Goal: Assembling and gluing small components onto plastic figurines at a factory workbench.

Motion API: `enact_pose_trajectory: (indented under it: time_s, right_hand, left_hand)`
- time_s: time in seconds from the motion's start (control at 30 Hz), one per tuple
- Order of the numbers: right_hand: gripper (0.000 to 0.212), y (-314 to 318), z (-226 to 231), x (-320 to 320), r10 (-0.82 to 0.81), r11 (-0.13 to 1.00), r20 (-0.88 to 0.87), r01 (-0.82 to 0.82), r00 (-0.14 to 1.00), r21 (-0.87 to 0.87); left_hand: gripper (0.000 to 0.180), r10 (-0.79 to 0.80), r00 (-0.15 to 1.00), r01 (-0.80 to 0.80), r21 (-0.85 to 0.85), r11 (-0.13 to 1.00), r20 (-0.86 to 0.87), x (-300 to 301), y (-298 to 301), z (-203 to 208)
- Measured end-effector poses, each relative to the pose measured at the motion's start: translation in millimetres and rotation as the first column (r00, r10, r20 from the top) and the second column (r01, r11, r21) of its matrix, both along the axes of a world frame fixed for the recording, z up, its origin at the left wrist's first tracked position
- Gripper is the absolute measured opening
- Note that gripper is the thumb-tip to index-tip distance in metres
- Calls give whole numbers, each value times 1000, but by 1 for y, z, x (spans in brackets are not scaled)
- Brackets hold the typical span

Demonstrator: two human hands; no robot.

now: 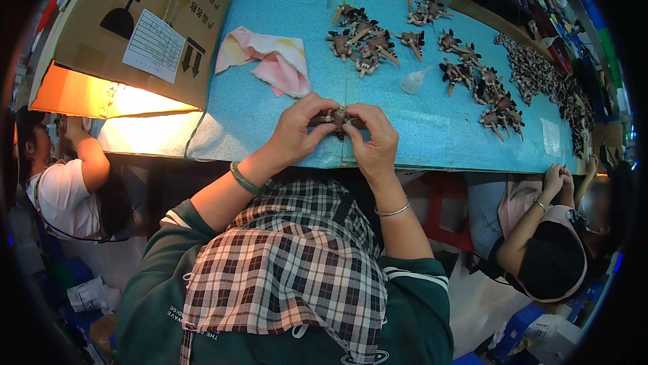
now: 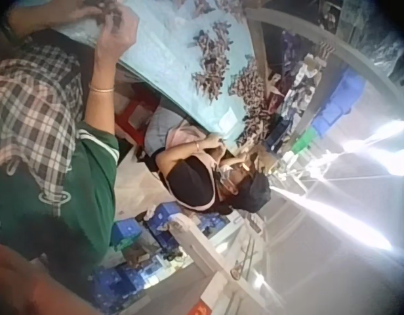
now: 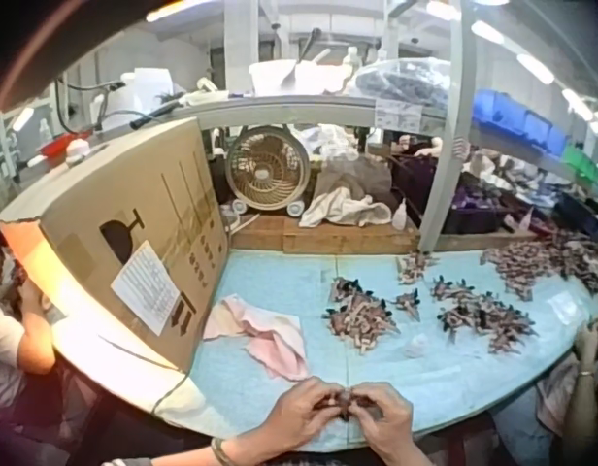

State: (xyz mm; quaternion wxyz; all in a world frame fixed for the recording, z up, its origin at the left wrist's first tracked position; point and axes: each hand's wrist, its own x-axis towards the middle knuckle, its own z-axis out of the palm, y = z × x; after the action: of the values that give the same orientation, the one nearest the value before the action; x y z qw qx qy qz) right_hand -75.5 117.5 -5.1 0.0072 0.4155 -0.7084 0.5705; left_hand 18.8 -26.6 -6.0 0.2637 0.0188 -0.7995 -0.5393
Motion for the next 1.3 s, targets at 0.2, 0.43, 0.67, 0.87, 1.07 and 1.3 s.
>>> enact_pose_trajectory:
  time_s: [0.2,0.43,0.67,0.87,1.07,1.3]
  right_hand:
    - [28,-1,-4,-1,-10,999,-114,5,993,-45]
    - [31,0,-2,-3,56,998,-205,-61,977,-20]
    - [37,2,6,1,102,980,-252,-53,962,193]
    - [33,-3,29,1,208,884,-491,52,846,465]
    - [30,-4,41,-8,229,889,-487,22,843,458]
    - [24,1,29,3,268,869,-462,-5,845,495]
  left_hand:
    - [25,-6,1000,7,-51,999,11,-3,0,-1]
    - [26,15,1000,-19,-250,968,-16,1,-1,-2]
    - [49,62,997,-47,-261,964,50,12,8,4]
    - [52,195,981,-156,-638,754,-9,13,12,0]
    - [42,228,974,-157,-753,640,-9,1,10,19]
    - [19,214,974,-53,-851,522,70,13,8,6]
